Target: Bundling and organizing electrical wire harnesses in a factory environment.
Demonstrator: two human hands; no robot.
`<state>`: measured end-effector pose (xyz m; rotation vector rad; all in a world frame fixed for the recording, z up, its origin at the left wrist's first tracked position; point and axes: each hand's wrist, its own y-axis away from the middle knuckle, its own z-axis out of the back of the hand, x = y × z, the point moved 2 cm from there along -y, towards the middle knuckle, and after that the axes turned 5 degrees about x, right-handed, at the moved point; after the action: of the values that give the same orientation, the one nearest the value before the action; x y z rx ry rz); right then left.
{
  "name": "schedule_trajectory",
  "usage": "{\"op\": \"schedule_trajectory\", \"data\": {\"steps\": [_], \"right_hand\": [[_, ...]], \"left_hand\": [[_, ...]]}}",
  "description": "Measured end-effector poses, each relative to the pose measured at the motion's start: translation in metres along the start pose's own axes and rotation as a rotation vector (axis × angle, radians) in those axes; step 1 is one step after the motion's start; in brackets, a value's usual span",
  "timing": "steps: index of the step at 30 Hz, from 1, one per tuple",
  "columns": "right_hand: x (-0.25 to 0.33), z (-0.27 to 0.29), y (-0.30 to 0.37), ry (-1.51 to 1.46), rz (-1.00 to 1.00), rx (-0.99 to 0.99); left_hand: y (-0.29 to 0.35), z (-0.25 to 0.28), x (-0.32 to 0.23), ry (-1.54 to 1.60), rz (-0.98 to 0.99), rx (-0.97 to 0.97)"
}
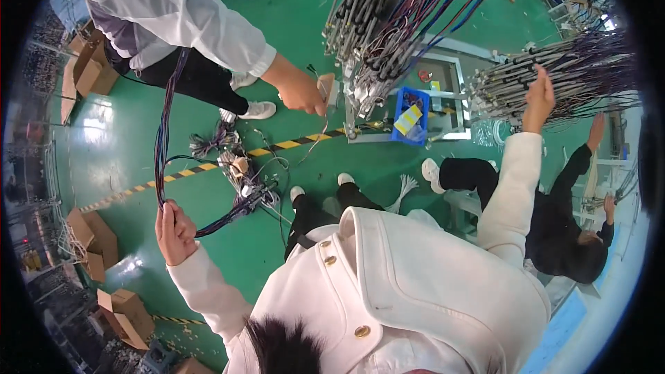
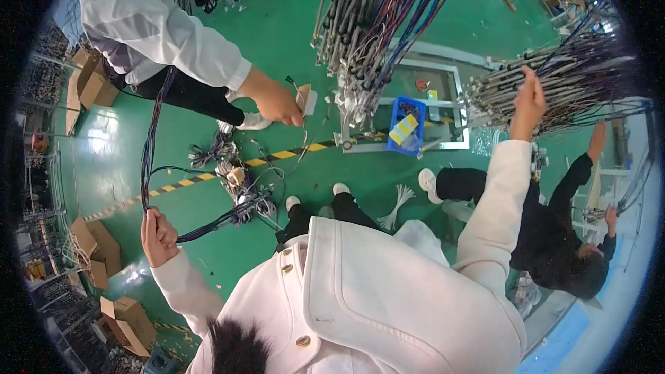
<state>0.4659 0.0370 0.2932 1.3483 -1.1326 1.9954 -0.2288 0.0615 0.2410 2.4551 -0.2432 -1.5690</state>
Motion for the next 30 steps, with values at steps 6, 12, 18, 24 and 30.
{"op": "schedule_trajectory", "data": {"steps": [6,12,18,24,30], "right_hand": [[-0.095,-0.001,0.024,0.058,-0.173,0.101],[-0.082,-0.028,0.072,0.102,-0.029,-0.05],[-0.045,-0.144,0.201,0.01,-0.017,0.562],[-0.037,-0.22,0.297,-0.253,-0.303,1.197],[-0.034,-0.28,0.337,-0.212,-0.229,1.492]], "left_hand": [[-0.002,-0.01,-0.005,-0.068,0.055,-0.01],[0.013,-0.016,-0.01,-0.036,0.047,0.05],[0.027,-0.048,-0.023,0.079,0.042,0.102],[0.034,-0.075,-0.025,0.184,0.117,0.13],[0.058,-0.092,-0.041,0.092,0.136,0.155]]}}
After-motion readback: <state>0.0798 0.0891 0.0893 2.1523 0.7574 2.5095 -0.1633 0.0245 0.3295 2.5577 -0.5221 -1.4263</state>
